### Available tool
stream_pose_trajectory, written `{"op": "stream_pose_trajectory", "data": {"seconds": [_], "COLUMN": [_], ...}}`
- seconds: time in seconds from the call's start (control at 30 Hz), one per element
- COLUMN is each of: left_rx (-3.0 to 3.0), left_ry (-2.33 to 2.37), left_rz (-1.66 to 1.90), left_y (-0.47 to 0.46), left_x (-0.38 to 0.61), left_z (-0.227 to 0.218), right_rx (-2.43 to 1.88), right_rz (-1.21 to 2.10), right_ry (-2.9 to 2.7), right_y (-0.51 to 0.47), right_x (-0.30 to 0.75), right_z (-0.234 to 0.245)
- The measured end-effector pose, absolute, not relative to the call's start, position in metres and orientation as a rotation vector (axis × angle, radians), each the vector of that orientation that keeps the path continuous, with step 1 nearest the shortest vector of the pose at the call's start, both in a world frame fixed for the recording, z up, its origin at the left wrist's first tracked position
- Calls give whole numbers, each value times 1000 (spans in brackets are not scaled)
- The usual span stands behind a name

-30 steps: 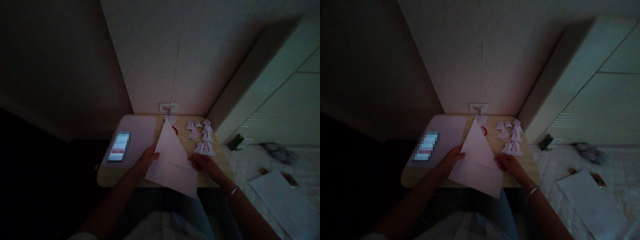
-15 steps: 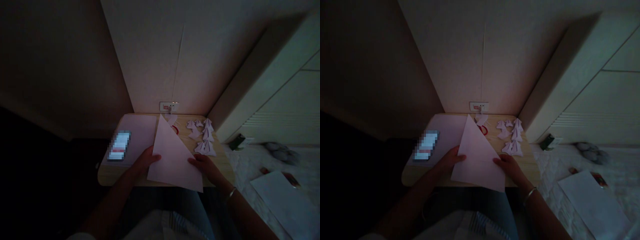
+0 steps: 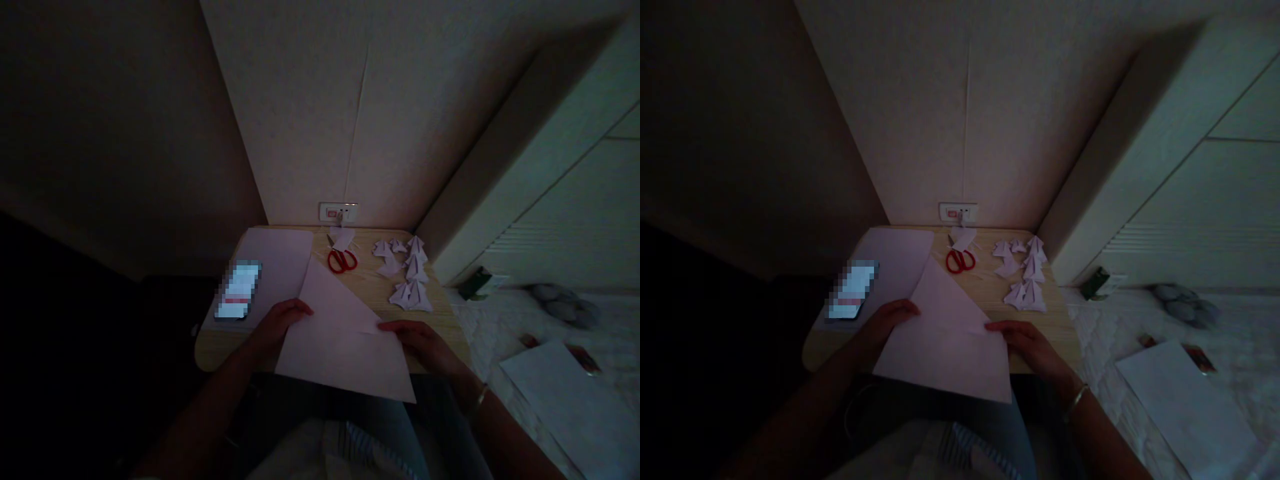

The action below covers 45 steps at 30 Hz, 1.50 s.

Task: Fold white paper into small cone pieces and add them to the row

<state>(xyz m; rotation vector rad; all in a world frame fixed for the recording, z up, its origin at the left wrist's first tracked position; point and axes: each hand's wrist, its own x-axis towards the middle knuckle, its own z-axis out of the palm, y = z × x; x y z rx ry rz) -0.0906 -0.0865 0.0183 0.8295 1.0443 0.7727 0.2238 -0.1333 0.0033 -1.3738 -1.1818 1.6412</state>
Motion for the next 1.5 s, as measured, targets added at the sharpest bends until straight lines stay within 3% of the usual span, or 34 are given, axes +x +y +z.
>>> {"op": "stream_pose_trajectory", "data": {"seconds": [0.23,0.43,0.57,0.87,1.1,1.5], "left_rx": [689,734,758,1099,1076,803], "left_ry": [841,1119,1152,1192,1258,1388], "left_rz": [645,717,742,769,840,1131], "left_y": [-100,-107,-110,-114,-119,-119], "left_x": [-103,-97,-98,-102,-92,-67], "left_z": [25,21,18,2,6,-14], "right_rx": [-1347,-1390,-1332,-1357,-1581,-1532], "right_rz": [1631,1171,1053,1178,1220,1383], "right_ry": [-1131,-1530,-1652,-1543,-1176,-739], "right_y": [-152,-155,-157,-161,-159,-149], "right_x": [222,218,218,205,196,178], "right_z": [-2,-10,-14,-3,-5,-7]}}
